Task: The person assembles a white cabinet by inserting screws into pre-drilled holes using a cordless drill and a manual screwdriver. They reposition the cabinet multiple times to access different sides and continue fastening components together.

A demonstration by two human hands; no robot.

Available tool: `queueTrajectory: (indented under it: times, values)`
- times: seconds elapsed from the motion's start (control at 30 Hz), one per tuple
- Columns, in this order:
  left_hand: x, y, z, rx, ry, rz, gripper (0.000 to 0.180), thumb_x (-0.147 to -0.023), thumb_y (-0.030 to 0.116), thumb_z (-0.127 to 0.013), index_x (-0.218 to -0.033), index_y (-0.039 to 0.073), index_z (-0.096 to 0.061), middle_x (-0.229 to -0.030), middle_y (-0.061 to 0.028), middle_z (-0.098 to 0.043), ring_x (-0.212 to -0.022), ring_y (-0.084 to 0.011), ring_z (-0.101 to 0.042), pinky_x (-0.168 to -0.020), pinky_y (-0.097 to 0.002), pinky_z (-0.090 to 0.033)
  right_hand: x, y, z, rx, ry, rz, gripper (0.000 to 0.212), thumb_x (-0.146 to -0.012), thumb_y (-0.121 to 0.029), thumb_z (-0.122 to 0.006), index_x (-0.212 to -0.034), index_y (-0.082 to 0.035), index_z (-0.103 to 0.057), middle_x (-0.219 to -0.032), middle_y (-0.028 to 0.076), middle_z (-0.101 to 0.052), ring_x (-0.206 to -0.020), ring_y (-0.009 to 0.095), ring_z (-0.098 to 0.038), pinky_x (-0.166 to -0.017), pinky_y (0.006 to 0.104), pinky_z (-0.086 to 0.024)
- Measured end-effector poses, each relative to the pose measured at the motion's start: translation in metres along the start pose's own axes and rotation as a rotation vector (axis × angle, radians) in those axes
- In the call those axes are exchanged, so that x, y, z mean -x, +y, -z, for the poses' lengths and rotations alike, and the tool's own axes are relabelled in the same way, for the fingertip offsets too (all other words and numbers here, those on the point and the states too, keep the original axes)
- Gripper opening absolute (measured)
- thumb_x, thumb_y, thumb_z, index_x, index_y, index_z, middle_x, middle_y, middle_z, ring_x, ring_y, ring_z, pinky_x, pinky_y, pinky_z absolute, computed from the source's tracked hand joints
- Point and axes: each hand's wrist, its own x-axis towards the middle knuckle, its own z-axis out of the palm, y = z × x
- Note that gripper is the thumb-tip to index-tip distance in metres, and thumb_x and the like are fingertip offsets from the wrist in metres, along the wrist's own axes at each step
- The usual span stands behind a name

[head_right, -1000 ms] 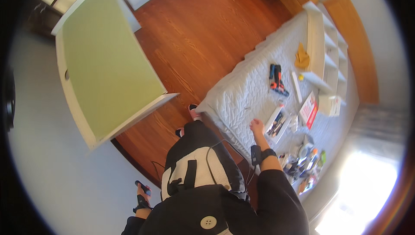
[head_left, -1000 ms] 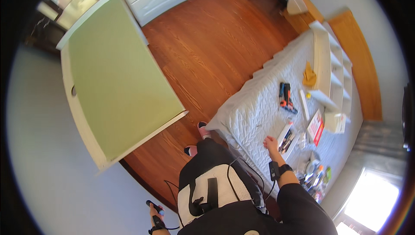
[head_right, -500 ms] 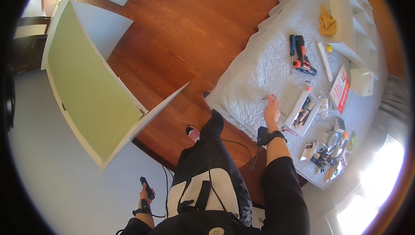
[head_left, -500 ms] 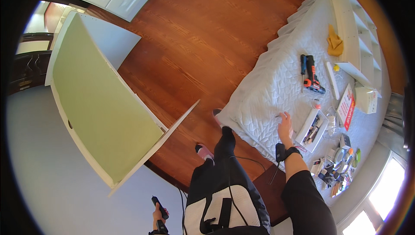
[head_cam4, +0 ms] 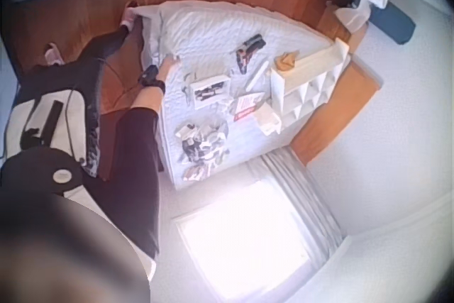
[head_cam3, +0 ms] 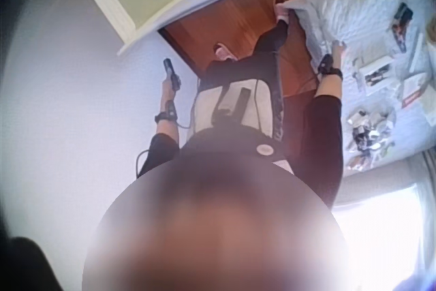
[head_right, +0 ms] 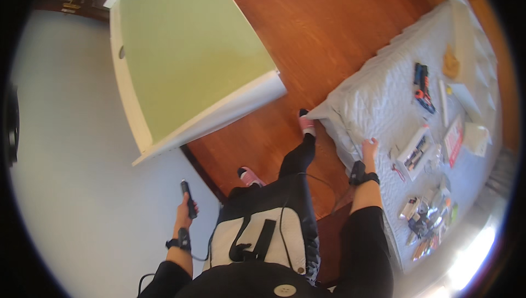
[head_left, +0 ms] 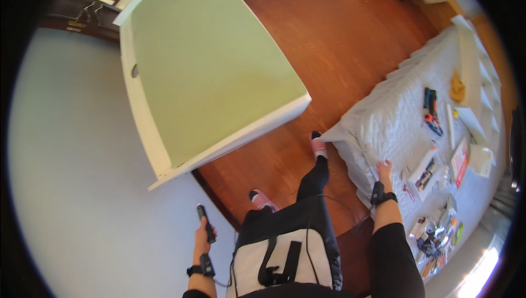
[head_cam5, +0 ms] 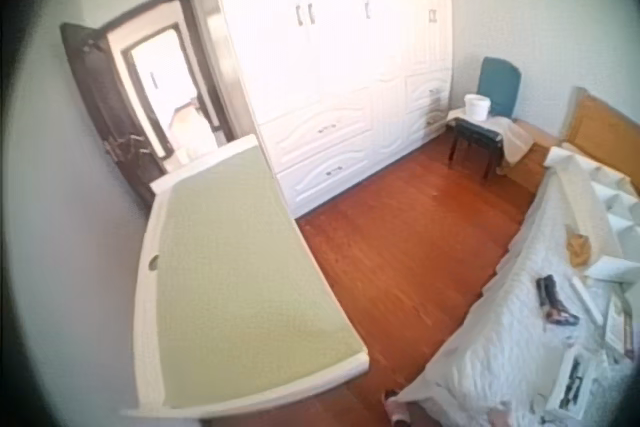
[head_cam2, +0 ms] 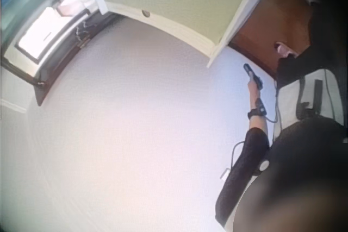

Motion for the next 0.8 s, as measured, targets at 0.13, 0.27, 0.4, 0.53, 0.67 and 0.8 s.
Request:
queueTrajectory:
  times: [0.13, 0.27, 0.4, 0.53, 0.67, 0.8]
  values:
    - [-0.015, -0.021, 0.051, 0.019, 0.022, -0.038, 0.049, -0.092, 0.052, -0.063, -0.086, 0.004, -0.054, -0.070, -0.0063, -0.056, -0.054, -0.0170, -0.055, -0.050, -0.0289, -0.049, 0.012, -0.001, -0.008, 0.123, 0.164, 0.124, 0.074, -0.086, -0.024, -0.068, -0.150, -0.019, -0.032, -0.117, 0.015, -0.058, -0.099, 0.028, -0.060, -0.085, 0.0451, -0.049]
    - [-0.027, -0.047, 0.105, -0.111, 0.078, 0.074, 0.050, -0.092, 0.052, -0.063, -0.087, 0.004, -0.053, -0.068, -0.0064, -0.055, -0.054, -0.0181, -0.055, -0.050, -0.0307, -0.050, 0.076, -0.053, -0.063, 0.559, 0.344, 0.588, 0.072, -0.081, -0.031, -0.077, -0.144, -0.021, -0.043, -0.117, 0.016, -0.052, -0.098, 0.033, -0.060, -0.085, 0.0459, -0.049]
    - [-0.024, -0.085, 0.124, -0.088, 0.104, 0.181, 0.052, -0.091, 0.055, -0.064, -0.086, 0.004, -0.053, -0.067, -0.0065, -0.054, -0.053, -0.0191, -0.055, -0.050, -0.0332, -0.050, 0.110, -0.112, -0.107, 0.639, 0.347, 0.795, 0.062, -0.075, -0.030, -0.083, -0.127, -0.017, -0.052, -0.116, 0.015, -0.048, -0.099, 0.036, -0.059, -0.083, 0.0486, -0.048]
    - [-0.021, -0.111, 0.090, -0.133, 0.119, 0.251, 0.050, -0.092, 0.051, -0.064, -0.086, 0.002, -0.054, -0.069, -0.0087, -0.058, -0.054, -0.0198, -0.058, -0.049, -0.0344, -0.050, 0.127, -0.113, -0.113, 0.545, 0.349, 0.649, 0.053, -0.072, -0.026, -0.086, -0.112, -0.011, -0.054, -0.114, 0.015, -0.048, -0.088, 0.035, -0.060, -0.074, 0.0479, -0.049]
    - [-0.021, -0.104, 0.033, -0.181, 0.029, 0.226, 0.047, -0.093, 0.048, -0.065, -0.087, 0.002, -0.056, -0.069, -0.0088, -0.058, -0.052, -0.0191, -0.057, -0.049, -0.0317, -0.050, 0.129, -0.081, -0.115, 0.574, 0.483, 0.481, 0.037, -0.080, -0.034, -0.080, -0.094, -0.006, -0.059, -0.092, 0.010, -0.057, -0.080, 0.031, -0.063, -0.073, 0.0449, -0.049]
    - [-0.029, -0.081, -0.012, -0.158, -0.021, 0.183, 0.045, -0.093, 0.047, -0.065, -0.088, 0.004, -0.056, -0.068, -0.0078, -0.059, -0.052, -0.0171, -0.058, -0.048, -0.0298, -0.048, 0.122, -0.063, -0.122, 0.474, 0.447, 0.509, 0.030, -0.088, -0.030, -0.073, -0.099, -0.003, -0.068, -0.085, 0.008, -0.068, -0.073, 0.022, -0.065, -0.068, 0.0368, -0.052]
